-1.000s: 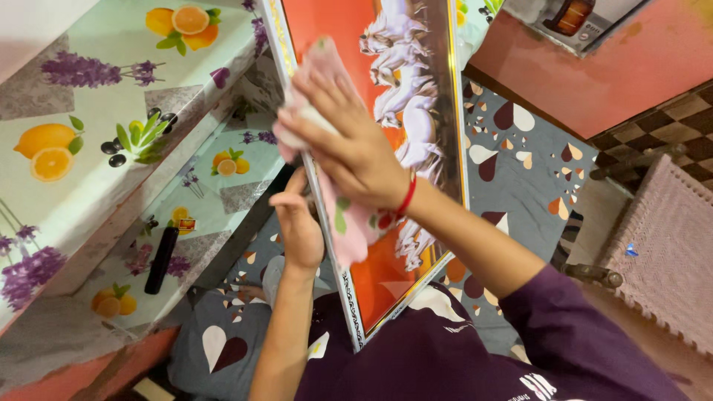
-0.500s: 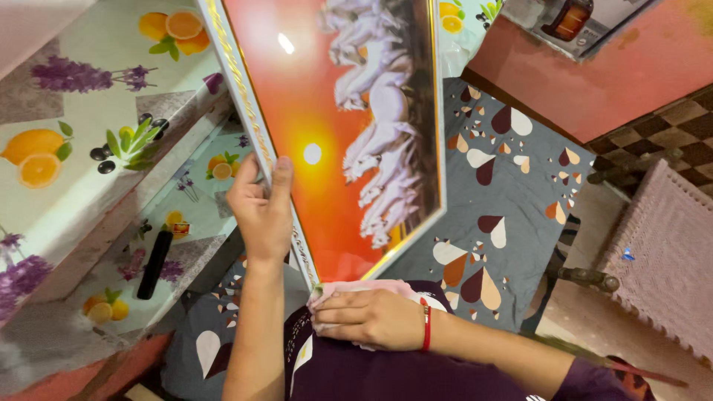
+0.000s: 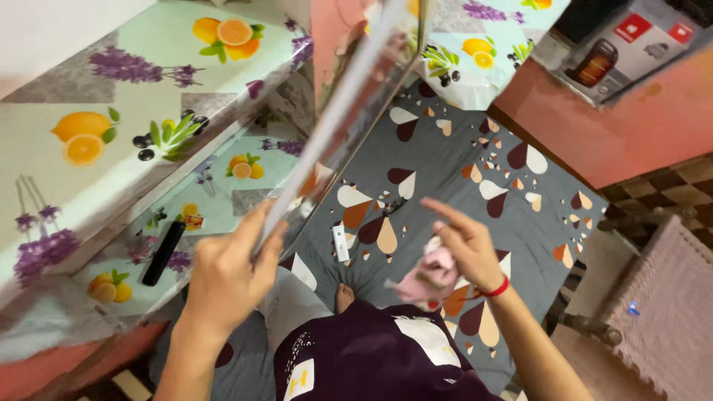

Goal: The person wipes a shelf and a picture frame using a cloth. They move artificial flowers and other items aside, clean the surface, and then wipe the front of the picture frame before returning it to the shelf.

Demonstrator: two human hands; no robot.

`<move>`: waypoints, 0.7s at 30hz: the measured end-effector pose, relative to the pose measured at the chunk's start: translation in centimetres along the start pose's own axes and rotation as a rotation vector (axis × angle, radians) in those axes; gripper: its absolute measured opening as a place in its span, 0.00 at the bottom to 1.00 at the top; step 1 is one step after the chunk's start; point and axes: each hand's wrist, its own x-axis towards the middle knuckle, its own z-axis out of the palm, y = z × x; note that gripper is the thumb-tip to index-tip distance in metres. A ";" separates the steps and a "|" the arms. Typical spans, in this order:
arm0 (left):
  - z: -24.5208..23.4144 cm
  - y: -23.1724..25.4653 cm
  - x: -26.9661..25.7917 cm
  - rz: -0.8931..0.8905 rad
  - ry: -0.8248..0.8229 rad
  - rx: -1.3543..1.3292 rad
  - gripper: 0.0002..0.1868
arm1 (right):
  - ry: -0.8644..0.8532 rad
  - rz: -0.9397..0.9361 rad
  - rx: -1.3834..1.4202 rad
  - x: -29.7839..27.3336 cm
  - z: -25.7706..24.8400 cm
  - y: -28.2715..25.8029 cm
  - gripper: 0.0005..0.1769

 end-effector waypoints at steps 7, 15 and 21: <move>-2.4 0.3 -5.2 0.209 -0.439 0.464 0.26 | 0.014 -0.298 0.003 8.4 -0.6 1.0 0.50; -7.1 4.2 -6.0 0.306 -0.510 0.741 0.31 | -0.413 -0.404 0.171 14.9 3.7 1.8 0.20; -12.3 6.5 -3.0 0.394 -0.168 0.905 0.23 | -0.365 -0.605 0.351 20.7 5.4 -5.4 0.23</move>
